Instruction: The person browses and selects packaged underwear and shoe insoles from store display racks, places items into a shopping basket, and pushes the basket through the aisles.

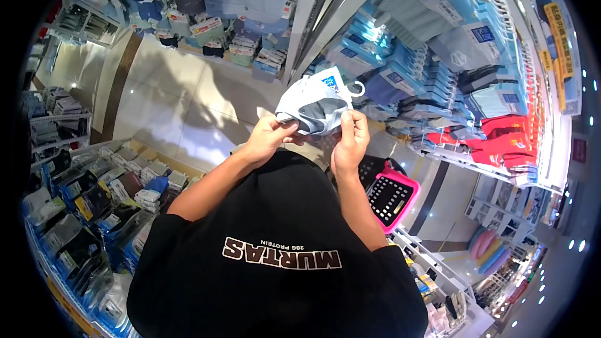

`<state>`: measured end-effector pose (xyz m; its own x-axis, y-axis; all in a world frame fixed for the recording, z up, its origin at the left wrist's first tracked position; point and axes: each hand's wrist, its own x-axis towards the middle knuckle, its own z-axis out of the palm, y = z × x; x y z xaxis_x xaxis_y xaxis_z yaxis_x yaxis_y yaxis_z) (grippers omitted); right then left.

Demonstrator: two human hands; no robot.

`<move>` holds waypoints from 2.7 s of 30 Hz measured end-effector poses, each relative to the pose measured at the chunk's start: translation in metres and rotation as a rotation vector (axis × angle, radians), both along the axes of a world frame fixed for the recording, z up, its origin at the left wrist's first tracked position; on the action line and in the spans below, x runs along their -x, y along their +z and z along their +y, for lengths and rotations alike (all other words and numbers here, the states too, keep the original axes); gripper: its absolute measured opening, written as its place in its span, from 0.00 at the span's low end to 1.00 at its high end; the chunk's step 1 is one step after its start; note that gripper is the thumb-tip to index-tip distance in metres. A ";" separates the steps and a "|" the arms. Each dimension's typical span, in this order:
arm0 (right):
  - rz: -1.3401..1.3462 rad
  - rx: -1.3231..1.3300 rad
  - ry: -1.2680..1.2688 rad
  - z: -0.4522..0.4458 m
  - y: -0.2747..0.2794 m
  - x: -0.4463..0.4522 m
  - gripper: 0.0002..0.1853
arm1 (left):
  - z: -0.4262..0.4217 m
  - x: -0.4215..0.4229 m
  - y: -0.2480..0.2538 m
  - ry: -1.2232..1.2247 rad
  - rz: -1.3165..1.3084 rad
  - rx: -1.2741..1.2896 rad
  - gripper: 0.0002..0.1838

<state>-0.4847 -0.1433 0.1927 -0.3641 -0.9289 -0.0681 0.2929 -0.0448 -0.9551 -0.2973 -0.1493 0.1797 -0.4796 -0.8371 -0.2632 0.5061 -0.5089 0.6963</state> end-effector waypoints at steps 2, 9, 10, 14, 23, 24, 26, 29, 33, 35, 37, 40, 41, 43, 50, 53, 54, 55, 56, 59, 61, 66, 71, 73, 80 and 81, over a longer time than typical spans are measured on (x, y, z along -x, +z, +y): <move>0.155 -0.016 0.064 0.001 0.003 0.002 0.06 | 0.002 -0.001 0.003 0.011 0.039 -0.023 0.12; 0.538 0.014 0.416 0.003 0.023 -0.008 0.12 | -0.006 -0.002 0.008 0.025 -0.269 0.183 0.10; 0.573 0.025 0.445 0.002 0.025 -0.009 0.13 | -0.006 -0.003 0.012 0.035 -0.291 0.179 0.10; 0.760 0.005 0.523 0.004 0.027 -0.006 0.21 | -0.006 -0.001 0.019 0.044 -0.367 0.168 0.11; 0.465 -0.132 0.345 0.010 0.027 -0.011 0.11 | 0.002 0.004 0.010 -0.004 -0.191 0.135 0.13; 0.444 -0.120 0.310 0.009 0.029 -0.012 0.11 | 0.003 0.004 0.010 -0.007 -0.172 0.140 0.14; 0.444 -0.109 0.295 0.010 0.027 -0.011 0.11 | 0.005 0.004 0.008 -0.011 -0.135 0.149 0.14; 0.462 -0.079 0.287 0.013 0.021 -0.011 0.12 | 0.007 0.007 0.003 -0.006 -0.034 0.053 0.14; 0.523 -0.028 0.330 0.015 0.010 -0.007 0.13 | 0.005 0.008 0.001 0.064 -0.074 -0.008 0.12; 0.471 -0.028 0.368 0.016 0.008 -0.007 0.14 | 0.005 0.009 0.009 0.115 -0.104 0.000 0.11; 0.386 -0.079 0.435 0.018 0.015 -0.010 0.15 | 0.003 0.010 0.011 0.133 -0.176 0.059 0.11; 0.354 -0.117 0.508 0.017 0.019 -0.010 0.18 | 0.001 0.010 0.011 0.149 -0.274 0.139 0.12; 0.373 -0.116 0.513 0.016 0.022 -0.010 0.18 | 0.001 0.011 0.013 0.159 -0.277 0.148 0.12; 0.434 -0.129 0.507 0.014 0.025 -0.010 0.15 | 0.001 0.012 0.013 0.163 -0.246 0.148 0.13; 0.473 -0.130 0.288 0.010 0.014 -0.006 0.07 | 0.007 0.011 -0.004 0.156 -0.328 0.298 0.15; 0.475 -0.084 0.205 0.008 0.016 -0.007 0.07 | 0.008 0.007 -0.007 0.170 -0.409 0.280 0.13; 0.481 -0.064 0.182 0.007 0.017 -0.007 0.07 | 0.009 0.004 -0.012 0.161 -0.419 0.270 0.12; 0.487 -0.045 0.160 0.007 0.017 -0.007 0.07 | 0.010 0.003 -0.017 0.153 -0.429 0.260 0.12; 0.494 -0.025 0.139 0.007 0.017 -0.007 0.07 | 0.011 0.002 -0.022 0.145 -0.439 0.248 0.11; 0.494 -0.010 0.149 0.005 0.014 -0.006 0.07 | 0.012 0.001 -0.028 0.138 -0.458 0.247 0.11; 0.489 -0.006 0.147 0.005 0.013 -0.007 0.08 | 0.011 0.000 -0.023 0.152 -0.443 0.241 0.10; 0.479 -0.036 0.151 0.006 0.013 -0.006 0.08 | 0.010 0.007 -0.014 0.245 -0.401 0.161 0.07; 0.466 -0.067 0.168 0.006 0.008 -0.005 0.08 | 0.000 0.013 -0.003 0.163 -0.424 -0.048 0.13; 0.284 -0.114 0.179 0.006 0.000 -0.004 0.07 | -0.003 0.015 0.000 0.084 -0.411 -0.070 0.12; -0.138 -0.407 0.325 0.001 0.003 0.000 0.11 | 0.003 0.016 -0.007 0.080 -0.351 0.008 0.14; -0.128 -0.415 0.346 0.001 0.004 -0.001 0.12 | 0.003 0.016 -0.007 0.085 -0.363 0.028 0.14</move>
<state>-0.4835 -0.1419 0.1964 -0.0073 -0.8785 -0.4778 0.3387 0.4474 -0.8277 -0.3134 -0.1463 0.1730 -0.2872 -0.8792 -0.3802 0.2634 -0.4541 0.8511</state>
